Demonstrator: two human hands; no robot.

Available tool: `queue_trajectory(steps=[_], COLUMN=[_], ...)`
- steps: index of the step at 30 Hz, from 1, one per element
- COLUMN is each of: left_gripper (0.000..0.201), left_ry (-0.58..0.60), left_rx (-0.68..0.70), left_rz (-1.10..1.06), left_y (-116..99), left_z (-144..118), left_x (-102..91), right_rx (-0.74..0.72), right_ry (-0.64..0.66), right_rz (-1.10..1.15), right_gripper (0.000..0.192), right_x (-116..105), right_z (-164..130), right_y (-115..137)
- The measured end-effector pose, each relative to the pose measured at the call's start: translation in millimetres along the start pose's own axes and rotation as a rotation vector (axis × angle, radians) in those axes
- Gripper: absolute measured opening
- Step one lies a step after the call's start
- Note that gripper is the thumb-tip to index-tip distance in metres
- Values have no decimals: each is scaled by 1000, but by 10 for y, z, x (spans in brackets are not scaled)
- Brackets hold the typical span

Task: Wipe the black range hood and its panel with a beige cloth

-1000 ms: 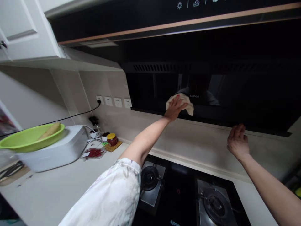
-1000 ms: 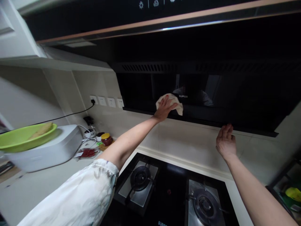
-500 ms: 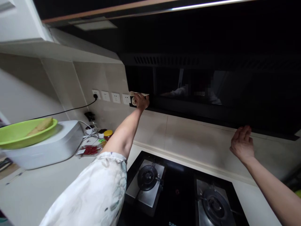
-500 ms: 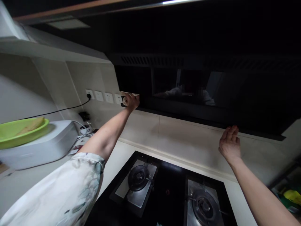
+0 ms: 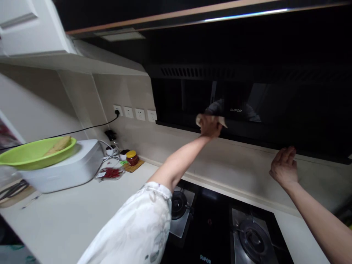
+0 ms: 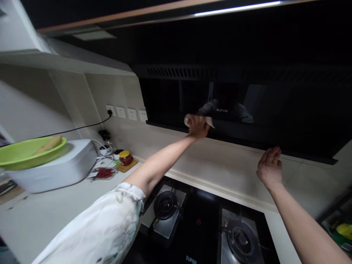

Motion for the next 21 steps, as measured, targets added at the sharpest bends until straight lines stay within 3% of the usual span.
queue_trajectory(steps=[5, 8, 12, 19, 21], left_gripper=[52, 57, 60, 70, 72], left_ry=[138, 190, 168, 41, 32], left_rx=[193, 236, 32, -526, -655], left_rz=[50, 107, 134, 95, 68], left_y=[-735, -654, 87, 1974, 2429], left_z=[-114, -226, -387, -779, -907], left_x=[280, 343, 259, -282, -419], right_rx=[8, -8, -45, -85, -94], right_ry=[-8, -4, 0, -120, -147], right_rz=[108, 135, 71, 7, 0], right_gripper=[93, 95, 95, 99, 97], right_x=[-5, -16, -13, 2, -14], right_z=[-9, -15, -17, -20, -27], right_y=[-64, -74, -56, -29, -22])
Point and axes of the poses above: each hand's wrist, its own z-axis towards the middle knuckle, its own x-axis out of the palm, y = z × x, the point moved 10 cm from there along z, towards the middle knuckle, and after that the axes turned 8 degrees about z, right-handed, at the moved point
